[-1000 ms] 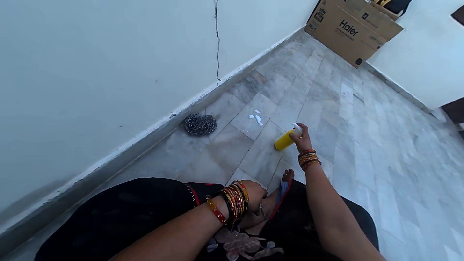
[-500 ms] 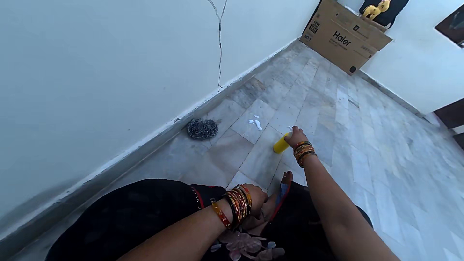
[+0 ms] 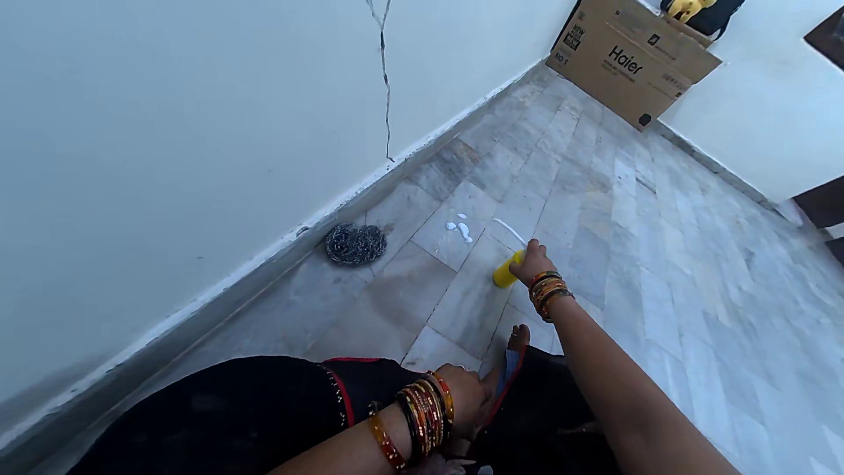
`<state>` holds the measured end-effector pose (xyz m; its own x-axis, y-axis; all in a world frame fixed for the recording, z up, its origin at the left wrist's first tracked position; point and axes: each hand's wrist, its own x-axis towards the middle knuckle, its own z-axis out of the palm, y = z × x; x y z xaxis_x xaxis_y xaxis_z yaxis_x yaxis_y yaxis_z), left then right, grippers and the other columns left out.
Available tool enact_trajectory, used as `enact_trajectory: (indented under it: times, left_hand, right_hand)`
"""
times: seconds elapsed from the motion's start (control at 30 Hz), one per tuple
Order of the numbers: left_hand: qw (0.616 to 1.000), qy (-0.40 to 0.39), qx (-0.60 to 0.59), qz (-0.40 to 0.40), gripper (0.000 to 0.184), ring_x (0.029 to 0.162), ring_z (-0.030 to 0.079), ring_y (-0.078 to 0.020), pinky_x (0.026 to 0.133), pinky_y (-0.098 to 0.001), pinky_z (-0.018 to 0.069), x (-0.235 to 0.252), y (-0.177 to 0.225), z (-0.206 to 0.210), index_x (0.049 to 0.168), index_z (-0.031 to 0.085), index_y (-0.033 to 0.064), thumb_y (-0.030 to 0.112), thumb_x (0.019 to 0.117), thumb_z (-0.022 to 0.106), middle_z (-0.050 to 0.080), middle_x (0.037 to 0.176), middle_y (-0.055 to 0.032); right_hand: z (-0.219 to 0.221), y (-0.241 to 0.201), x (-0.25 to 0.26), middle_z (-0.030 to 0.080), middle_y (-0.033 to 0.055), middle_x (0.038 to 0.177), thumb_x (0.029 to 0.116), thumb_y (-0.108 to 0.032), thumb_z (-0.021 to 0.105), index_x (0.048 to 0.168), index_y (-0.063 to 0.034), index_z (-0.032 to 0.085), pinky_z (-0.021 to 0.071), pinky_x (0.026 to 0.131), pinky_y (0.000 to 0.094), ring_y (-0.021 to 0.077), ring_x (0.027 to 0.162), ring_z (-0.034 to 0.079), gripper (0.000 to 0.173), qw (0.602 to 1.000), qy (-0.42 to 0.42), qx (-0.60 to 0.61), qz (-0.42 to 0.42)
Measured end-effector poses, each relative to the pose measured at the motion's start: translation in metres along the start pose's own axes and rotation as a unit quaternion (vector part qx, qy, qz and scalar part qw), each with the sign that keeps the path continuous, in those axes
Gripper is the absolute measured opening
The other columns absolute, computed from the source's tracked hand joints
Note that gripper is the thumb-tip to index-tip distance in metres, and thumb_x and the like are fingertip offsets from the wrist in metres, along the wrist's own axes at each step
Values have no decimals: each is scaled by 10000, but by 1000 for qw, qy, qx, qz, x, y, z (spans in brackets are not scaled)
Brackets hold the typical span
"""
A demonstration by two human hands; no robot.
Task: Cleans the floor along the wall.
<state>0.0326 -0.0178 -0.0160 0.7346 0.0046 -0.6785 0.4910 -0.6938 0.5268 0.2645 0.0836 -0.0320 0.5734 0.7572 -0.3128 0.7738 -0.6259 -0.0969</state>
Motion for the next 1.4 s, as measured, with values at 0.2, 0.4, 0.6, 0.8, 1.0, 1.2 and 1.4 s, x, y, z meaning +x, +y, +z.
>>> enact_trajectory:
  times: [0.2,0.4,0.6,0.8,1.0,1.2,1.4]
  left_hand:
    - [1000,16,10,-24,537,1287,566,-471,1008,-678,467,3,-7,8,1479,522,78,192,976,673,544,1447,-254]
    - [999,24,28,-37,522,1264,585,-466,995,-679,480,-1,-6,20,1455,546,75,169,958,679,568,1421,-246]
    - [999,24,17,-22,495,1258,585,-468,989,-675,480,0,-3,13,1451,555,87,213,984,662,570,1421,-242]
    - [1000,3,10,-4,538,1258,585,-466,1000,-671,478,6,-3,7,1476,528,106,222,975,686,566,1420,-243]
    - [999,17,22,-33,507,1289,566,-472,1013,-675,470,8,-10,6,1447,540,42,213,987,668,562,1423,-258]
    - [998,25,39,-33,457,1239,596,-472,967,-680,495,5,-3,23,1408,572,57,208,985,657,584,1382,-260]
    - [999,23,31,-18,499,1244,595,-467,978,-672,491,3,-2,17,1455,548,97,218,984,658,575,1409,-241]
  right_hand:
    - [4,4,-4,471,325,1469,876,-302,806,1498,-38,393,563,867,632,484,1118,662,792,1000,5,15,-13]
    - [6,8,-1,507,338,1433,884,-310,813,1494,-34,418,544,882,662,509,1150,640,777,998,38,48,-15]
    - [-2,5,6,530,343,1394,866,-327,830,1470,3,406,542,869,669,512,1163,631,809,997,37,59,15]
    - [-9,-7,19,527,337,1393,810,-287,869,1485,5,386,551,891,637,493,1192,623,880,996,7,69,61]
    - [-12,-15,21,513,308,1443,821,-304,860,1501,8,385,535,991,575,435,1270,603,886,997,-1,54,58]
    - [-7,-4,4,552,327,1370,853,-245,836,1466,-12,410,541,925,625,475,1195,628,782,999,3,44,10]
    - [-4,5,7,529,343,1399,835,-223,860,1493,-18,396,533,927,648,499,1192,622,831,999,3,48,-5]
